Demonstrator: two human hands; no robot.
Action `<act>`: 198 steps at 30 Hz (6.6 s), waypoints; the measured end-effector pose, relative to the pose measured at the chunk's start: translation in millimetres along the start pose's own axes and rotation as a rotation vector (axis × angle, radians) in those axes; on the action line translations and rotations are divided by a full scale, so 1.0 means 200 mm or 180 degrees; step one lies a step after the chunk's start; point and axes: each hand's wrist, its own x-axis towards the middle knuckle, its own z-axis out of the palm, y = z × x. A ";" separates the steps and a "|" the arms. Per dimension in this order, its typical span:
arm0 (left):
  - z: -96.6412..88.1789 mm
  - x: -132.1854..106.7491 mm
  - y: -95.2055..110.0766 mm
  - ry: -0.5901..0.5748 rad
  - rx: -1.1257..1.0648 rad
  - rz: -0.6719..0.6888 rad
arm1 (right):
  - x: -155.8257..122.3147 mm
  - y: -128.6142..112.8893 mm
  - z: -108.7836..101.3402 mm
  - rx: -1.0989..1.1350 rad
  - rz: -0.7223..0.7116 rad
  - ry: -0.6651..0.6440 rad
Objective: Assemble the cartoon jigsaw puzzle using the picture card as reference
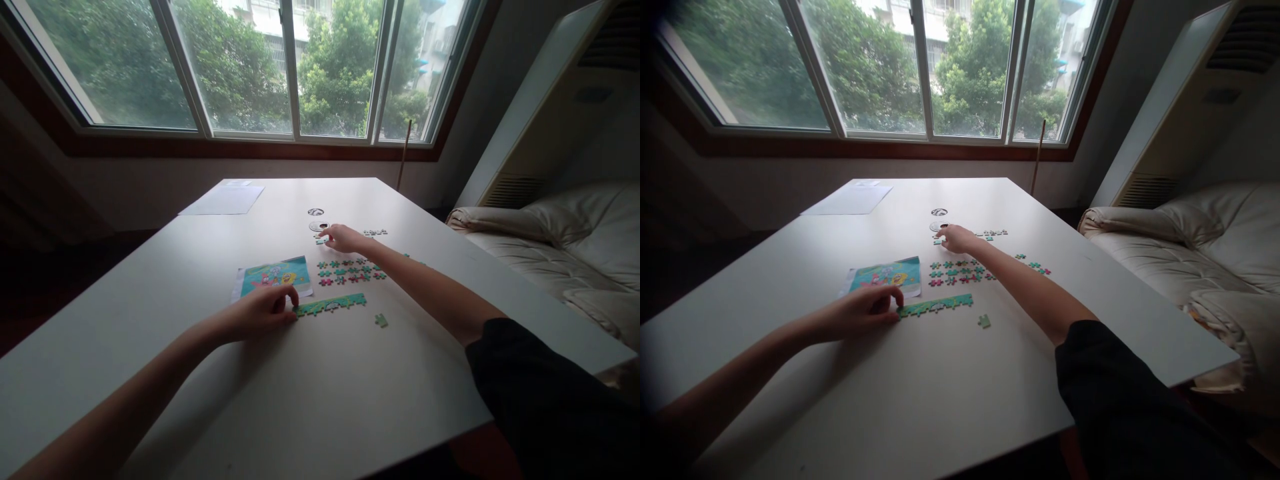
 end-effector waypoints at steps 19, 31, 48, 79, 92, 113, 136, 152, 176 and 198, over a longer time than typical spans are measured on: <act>0.00 -0.01 0.01 0.0012 -0.0008 -0.0005 | 0.05 -0.06 0.04 0.0077 0.0890 0.0051; 0.01 0.00 -0.01 -0.0014 -0.0019 0.0016 | 0.06 -0.12 -0.04 0.0680 0.0796 -0.0555; 0.00 0.00 0.01 -0.0023 0.0019 -0.0022 | -0.73 -0.02 -0.13 0.1834 0.0511 -0.0444; 0.00 0.00 -0.01 -0.0004 0.0182 -0.0007 | -0.82 -0.01 -0.10 0.1485 0.0308 -0.0700; 0.01 0.00 -0.01 -0.0008 0.0165 -0.0004 | -0.82 -0.02 -0.11 0.1546 0.0320 -0.0709; -0.02 -0.02 -0.04 -0.0093 0.0056 0.0010 | -0.82 0.01 -0.09 0.1431 0.0232 -0.0643; -0.02 -0.02 -0.04 -0.0023 0.0120 0.0017 | -0.82 0.01 -0.09 0.1420 0.0144 -0.0605; -0.03 -0.02 -0.02 -0.0040 0.0102 -0.0012 | -0.82 0.00 -0.09 0.1725 0.0264 -0.0753; -0.01 -0.01 -0.02 0.0097 0.0135 0.0048 | -0.82 -0.02 -0.07 0.1716 0.0213 -0.0761; 0.06 0.01 -0.05 0.0377 0.0460 0.0191 | -0.83 0.04 -0.12 0.1410 0.0094 -0.0887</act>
